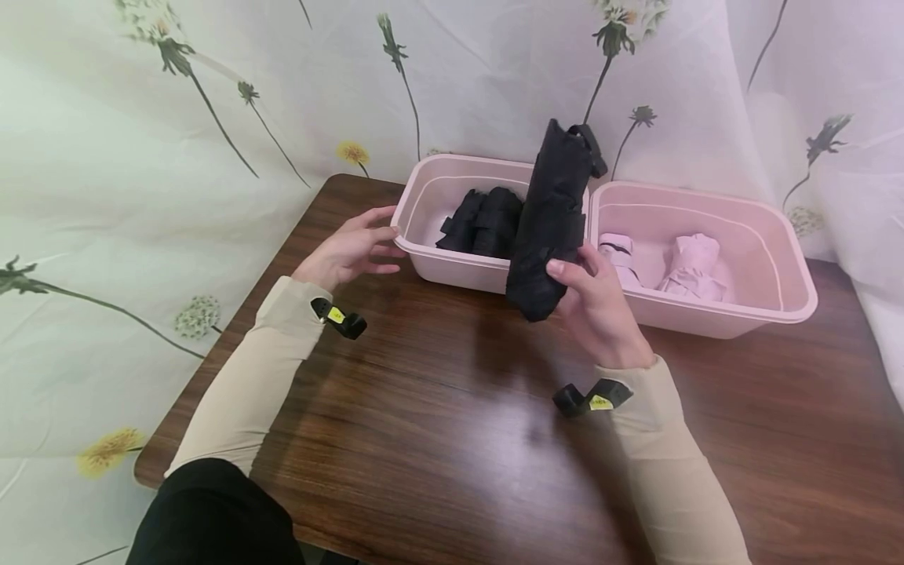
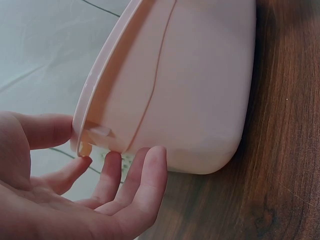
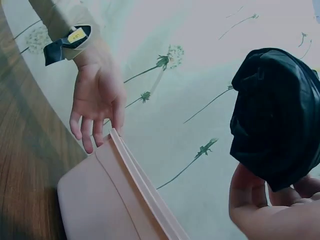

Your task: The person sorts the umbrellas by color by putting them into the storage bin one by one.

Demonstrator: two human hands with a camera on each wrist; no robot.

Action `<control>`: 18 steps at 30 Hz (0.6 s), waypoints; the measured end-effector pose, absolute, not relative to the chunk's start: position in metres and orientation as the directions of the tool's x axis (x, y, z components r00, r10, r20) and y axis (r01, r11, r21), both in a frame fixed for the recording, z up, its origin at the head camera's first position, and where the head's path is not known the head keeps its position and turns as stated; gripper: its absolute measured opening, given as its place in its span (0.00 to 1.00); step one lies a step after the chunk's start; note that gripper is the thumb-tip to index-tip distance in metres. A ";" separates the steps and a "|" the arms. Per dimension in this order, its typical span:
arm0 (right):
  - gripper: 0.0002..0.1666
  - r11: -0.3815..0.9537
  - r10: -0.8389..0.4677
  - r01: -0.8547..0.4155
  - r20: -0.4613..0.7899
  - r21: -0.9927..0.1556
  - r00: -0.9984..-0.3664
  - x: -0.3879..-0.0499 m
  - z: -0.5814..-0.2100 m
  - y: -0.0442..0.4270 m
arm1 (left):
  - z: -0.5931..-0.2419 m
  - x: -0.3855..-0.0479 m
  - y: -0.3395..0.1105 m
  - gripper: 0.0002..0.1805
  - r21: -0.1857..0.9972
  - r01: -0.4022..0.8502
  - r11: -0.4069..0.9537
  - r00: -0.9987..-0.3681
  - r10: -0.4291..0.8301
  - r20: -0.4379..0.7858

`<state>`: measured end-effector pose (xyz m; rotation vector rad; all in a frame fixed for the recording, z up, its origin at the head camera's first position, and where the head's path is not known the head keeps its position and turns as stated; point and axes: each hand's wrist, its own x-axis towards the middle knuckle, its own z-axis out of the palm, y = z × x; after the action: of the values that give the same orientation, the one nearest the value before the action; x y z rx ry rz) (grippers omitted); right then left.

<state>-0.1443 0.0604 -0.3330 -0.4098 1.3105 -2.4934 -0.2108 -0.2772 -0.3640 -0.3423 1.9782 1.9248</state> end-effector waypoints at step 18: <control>0.28 -0.541 -0.331 0.136 0.062 -0.830 -0.942 -0.185 -0.330 0.036 | -0.364 -0.209 -0.277 0.31 0.912 -0.409 0.022 -0.908 0.094 -0.409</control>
<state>-0.1853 0.0365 -0.3300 -0.3074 1.3336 -2.5259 -0.2086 -0.2771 -0.3635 -0.3214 1.9511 1.9468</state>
